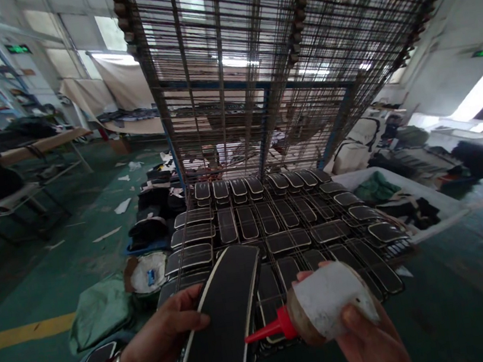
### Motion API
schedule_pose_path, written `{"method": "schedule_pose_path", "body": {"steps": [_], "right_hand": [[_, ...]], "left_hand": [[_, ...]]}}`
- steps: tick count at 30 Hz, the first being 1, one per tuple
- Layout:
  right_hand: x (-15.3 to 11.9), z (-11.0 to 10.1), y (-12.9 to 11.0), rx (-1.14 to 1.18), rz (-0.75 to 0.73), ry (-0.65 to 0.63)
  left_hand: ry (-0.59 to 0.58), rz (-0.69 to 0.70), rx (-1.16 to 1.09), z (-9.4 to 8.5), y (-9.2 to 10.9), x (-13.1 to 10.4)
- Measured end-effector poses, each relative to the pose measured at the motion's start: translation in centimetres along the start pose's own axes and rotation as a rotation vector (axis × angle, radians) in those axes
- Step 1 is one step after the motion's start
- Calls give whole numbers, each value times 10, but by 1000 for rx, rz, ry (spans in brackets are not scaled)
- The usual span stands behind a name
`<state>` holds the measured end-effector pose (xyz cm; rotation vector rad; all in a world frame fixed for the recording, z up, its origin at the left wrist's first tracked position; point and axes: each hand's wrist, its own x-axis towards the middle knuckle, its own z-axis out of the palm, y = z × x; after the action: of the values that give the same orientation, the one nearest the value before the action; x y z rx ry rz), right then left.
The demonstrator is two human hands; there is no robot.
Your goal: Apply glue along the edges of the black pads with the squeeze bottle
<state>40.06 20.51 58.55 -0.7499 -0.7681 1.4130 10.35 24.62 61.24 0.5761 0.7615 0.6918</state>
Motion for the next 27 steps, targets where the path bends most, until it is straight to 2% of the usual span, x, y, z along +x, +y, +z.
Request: {"method": "schedule_pose_path", "body": {"steps": [5,11,16,20,22,24,27], "right_hand": [[-5,6,1,-33,-14,-7],[-13,16,1,-23,-10,157],[-12,6,4,14,-5,47],[-18,9,17,93,-8,145],[-20,14,26,158,37,192],[-18,19,35,263,173,149],[1,24,38,448,357,81]], "left_hand": [[67,20,-20,1,0,-1],[210,53,-45,1,-2,-1],[310,88,-56,6,-3,-4],[399,125,-65,10,-5,-2],[455,142,-71,11,-7,0],[504,163,-65,12,-11,3],[451,154,-52,15,-18,6]]}}
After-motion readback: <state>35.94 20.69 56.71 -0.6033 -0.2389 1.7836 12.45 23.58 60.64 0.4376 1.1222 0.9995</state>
